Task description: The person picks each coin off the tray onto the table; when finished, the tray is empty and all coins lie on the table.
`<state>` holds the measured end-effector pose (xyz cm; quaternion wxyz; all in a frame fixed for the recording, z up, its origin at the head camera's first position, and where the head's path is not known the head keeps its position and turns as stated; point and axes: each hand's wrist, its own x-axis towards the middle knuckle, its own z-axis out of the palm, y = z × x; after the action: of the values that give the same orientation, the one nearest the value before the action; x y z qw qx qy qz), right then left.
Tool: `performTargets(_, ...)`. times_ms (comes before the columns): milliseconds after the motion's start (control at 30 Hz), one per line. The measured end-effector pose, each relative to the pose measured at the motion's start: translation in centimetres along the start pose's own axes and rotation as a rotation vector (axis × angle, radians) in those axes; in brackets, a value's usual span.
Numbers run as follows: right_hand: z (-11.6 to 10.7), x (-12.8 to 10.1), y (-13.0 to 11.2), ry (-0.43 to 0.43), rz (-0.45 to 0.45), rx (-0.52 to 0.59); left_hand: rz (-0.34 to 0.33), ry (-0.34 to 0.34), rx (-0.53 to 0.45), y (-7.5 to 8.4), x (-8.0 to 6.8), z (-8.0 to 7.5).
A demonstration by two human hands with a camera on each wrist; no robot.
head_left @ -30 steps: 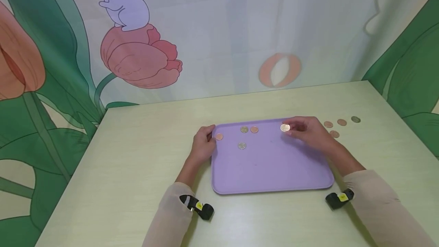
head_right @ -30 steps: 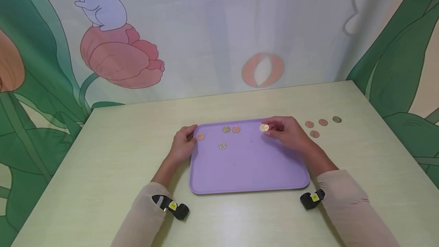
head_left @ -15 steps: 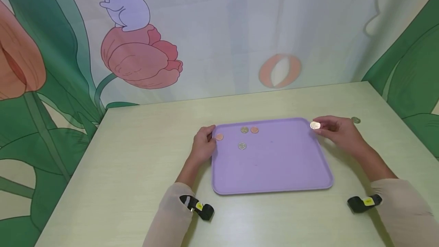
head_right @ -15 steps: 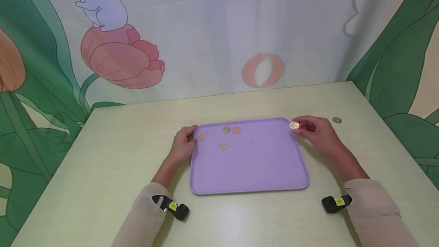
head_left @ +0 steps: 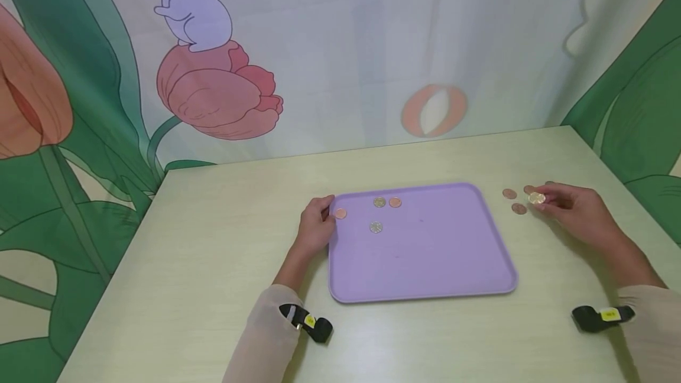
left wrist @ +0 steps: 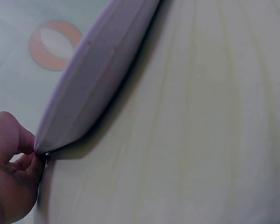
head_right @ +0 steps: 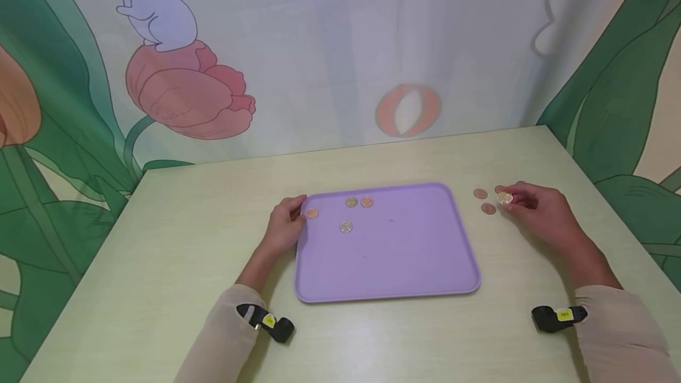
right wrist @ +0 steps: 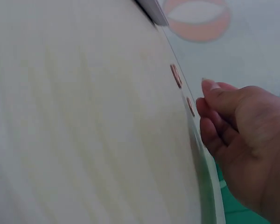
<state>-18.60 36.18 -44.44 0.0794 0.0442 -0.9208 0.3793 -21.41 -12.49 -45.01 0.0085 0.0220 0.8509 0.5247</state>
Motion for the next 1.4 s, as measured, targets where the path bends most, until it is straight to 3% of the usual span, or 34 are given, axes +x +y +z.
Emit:
performTargets(133,-0.6,-0.2,1.1,0.022,-0.024,-0.145,0.007,0.001,0.005,0.1,0.0,0.0)
performTargets(267,-0.9,-0.3,1.6,0.016,-0.053,-0.203,0.009,0.003,0.011,0.1,0.0,0.0)
performTargets(567,-0.7,-0.1,1.9,-0.023,-0.041,-0.203,0.006,0.003,0.014,0.2,0.0,0.1)
performTargets(833,-0.9,0.2,1.5,-0.068,0.028,-0.199,0.031,0.022,0.057,0.2,-0.1,-0.1)
performTargets(1400,-0.8,0.1,1.4,-0.075,0.027,-0.192,0.019,0.009,0.065,0.2,-0.2,-0.1)
